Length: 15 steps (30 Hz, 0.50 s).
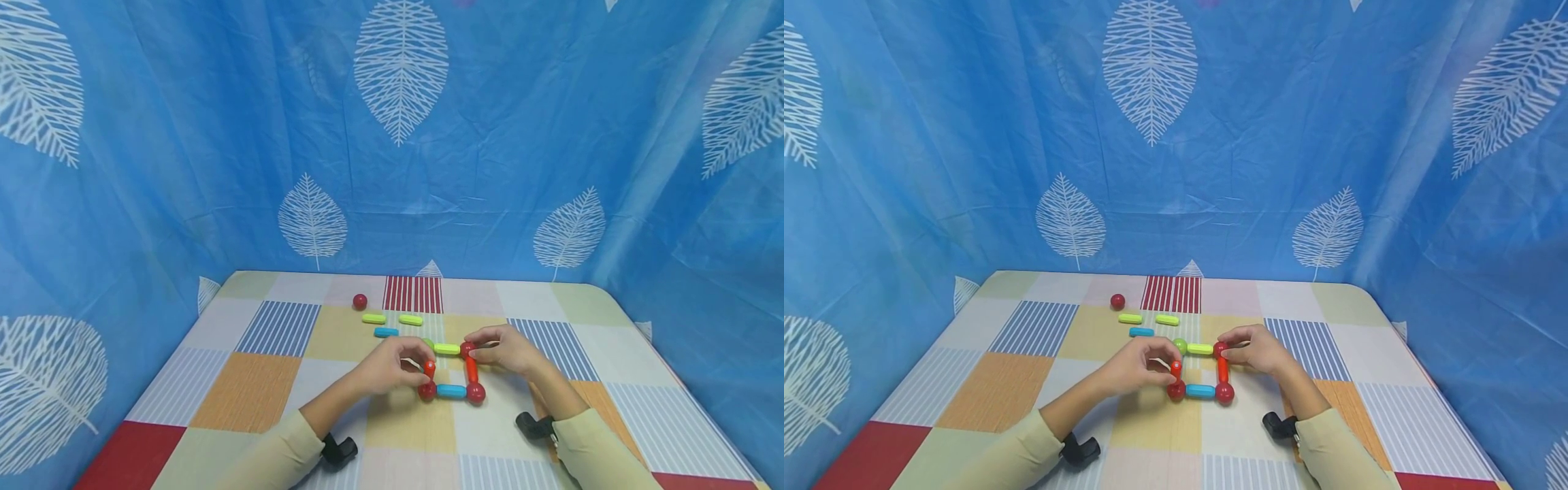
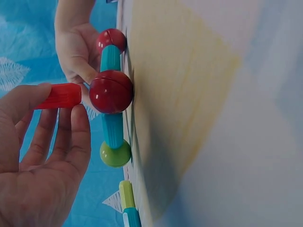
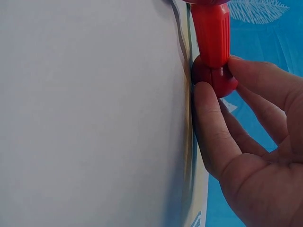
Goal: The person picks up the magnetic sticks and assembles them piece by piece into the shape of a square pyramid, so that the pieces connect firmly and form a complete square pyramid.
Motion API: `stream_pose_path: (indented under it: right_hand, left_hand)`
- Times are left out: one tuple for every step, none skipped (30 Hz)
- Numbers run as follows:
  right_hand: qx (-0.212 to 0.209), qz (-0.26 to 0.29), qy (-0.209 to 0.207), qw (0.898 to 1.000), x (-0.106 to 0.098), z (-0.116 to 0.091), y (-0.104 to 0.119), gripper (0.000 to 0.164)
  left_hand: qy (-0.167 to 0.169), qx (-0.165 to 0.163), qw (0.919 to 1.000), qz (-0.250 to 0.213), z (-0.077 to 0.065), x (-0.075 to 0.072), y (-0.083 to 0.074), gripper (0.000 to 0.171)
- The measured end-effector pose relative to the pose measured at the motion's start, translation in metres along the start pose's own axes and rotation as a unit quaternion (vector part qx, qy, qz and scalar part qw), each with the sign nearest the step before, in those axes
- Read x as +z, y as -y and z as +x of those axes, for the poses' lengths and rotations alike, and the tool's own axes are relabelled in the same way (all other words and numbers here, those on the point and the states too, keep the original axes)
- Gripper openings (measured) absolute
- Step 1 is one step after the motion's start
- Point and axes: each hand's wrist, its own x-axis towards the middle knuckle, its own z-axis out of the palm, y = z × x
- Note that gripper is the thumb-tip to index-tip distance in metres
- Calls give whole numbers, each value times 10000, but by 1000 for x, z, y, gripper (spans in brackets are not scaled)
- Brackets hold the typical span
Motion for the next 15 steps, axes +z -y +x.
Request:
stream_pose_path:
  right_hand:
    - [24,12,-16,10000,0,0,0,31]
    - [46,20,-25,10000,0,0,0,31]
    - [89,47,-40,9999,0,0,0,31]
    - [91,59,-32,9999,0,0,0,31]
    - [95,67,-27,9999,0,1,0,32]
    - [94,76,-22,9999,0,1,0,32]
    - [98,84,-21,9999,0,1,0,33]
    - [95,81,-24,9999,0,1,0,33]
    - [100,87,-30,9999,0,1,0,33]
    - [92,72,-34,9999,0,2,0,33]
    - [84,45,-33,9999,0,2,-1,33]
    - [85,27,-41,10000,0,2,-1,33]
    - [92,11,-43,9999,1,2,0,33]
    - [115,10,-60,9999,1,2,0,33]
    - [117,9,-53,9999,1,2,0,34]
  left_hand:
    - [22,-13,10000,-7,0,0,0,22]
    - [48,-25,10000,-10,0,1,1,22]
    - [75,-32,10000,-8,0,1,1,22]
    - [98,-47,9999,-2,0,1,1,22]
    - [117,-53,9999,6,0,2,1,21]
    - [129,-62,9999,5,0,2,2,21]
    - [132,-78,9999,11,0,2,2,21]
    - [133,-85,9999,16,0,2,2,21]
    - [129,-94,9999,22,0,2,2,21]
    - [120,-108,9999,25,0,2,3,21]
    - [111,-111,9999,30,0,2,3,21]
    - [103,-117,9999,39,0,2,2,21]
    - [100,-119,9999,51,0,1,2,21]
    - [94,-120,9999,56,0,1,2,22]
    - [90,-121,9999,59,0,1,2,22]
